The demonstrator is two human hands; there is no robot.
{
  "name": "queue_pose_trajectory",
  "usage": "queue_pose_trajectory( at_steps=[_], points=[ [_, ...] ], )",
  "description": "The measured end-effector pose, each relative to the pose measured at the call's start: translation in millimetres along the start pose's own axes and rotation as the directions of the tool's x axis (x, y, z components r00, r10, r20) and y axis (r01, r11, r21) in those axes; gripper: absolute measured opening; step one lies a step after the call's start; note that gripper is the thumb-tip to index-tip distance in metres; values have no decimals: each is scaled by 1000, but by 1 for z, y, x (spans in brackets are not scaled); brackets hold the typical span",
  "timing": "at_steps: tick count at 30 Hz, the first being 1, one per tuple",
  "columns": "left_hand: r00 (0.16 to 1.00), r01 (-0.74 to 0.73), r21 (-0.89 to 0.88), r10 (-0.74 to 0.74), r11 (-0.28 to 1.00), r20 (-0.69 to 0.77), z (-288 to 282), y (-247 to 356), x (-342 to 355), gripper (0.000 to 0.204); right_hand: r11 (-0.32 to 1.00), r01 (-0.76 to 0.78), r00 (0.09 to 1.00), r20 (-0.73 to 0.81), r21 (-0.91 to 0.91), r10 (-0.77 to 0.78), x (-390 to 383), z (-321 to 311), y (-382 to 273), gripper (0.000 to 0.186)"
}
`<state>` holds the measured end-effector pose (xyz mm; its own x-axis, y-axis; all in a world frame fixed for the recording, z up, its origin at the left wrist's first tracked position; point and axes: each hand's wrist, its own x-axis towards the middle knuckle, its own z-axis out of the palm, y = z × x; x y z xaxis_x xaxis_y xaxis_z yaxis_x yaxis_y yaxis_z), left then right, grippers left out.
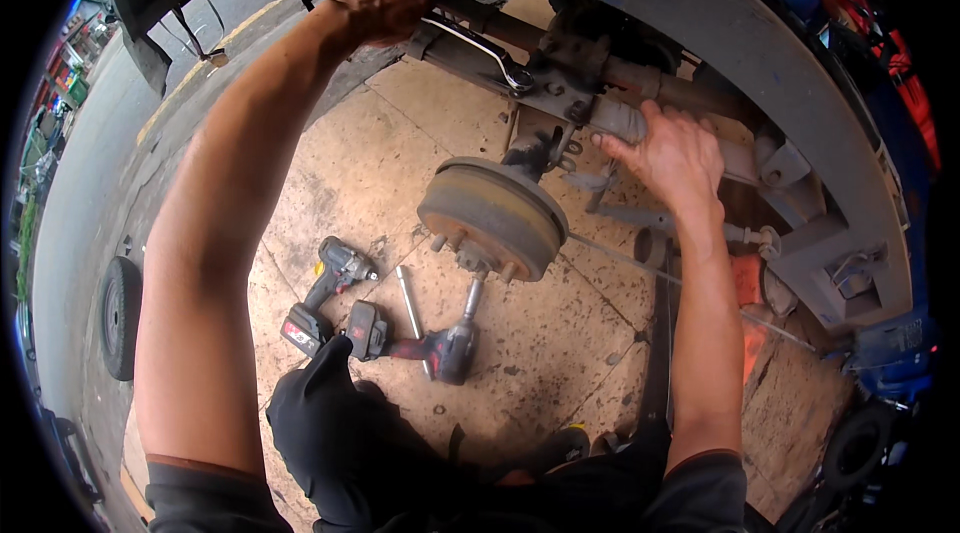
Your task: The person uses a wrench to tighten or loosen bolts on the rear axle assembly of a tricycle.
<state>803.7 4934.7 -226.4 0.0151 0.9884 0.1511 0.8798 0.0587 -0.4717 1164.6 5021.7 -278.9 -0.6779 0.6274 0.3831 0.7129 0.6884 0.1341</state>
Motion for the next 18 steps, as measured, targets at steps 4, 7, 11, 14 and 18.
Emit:
queue_pose_trajectory(
  at_steps=[4,7,11,14,18],
  points=[
    [997,-14,4,14,1000,-73,-5,2,-16,19,999,7,1000,17,31,-8,-1,-6,-2,75],
    [985,-4,34,10,999,-173,-6,8,-27,20,998,-5,999,34,60,3,0,-6,-2,75],
    [994,71,28,-68,997,-88,-26,32,-37,21,999,-17,992,129,38,12,-2,-15,4,75],
    [984,168,46,-171,985,59,-33,32,-53,21,999,-4,996,94,51,-1,-2,-14,0,73],
    [951,286,84,-293,955,96,-60,62,-94,21,998,8,995,99,70,-15,5,-11,-2,73]
  ],
)
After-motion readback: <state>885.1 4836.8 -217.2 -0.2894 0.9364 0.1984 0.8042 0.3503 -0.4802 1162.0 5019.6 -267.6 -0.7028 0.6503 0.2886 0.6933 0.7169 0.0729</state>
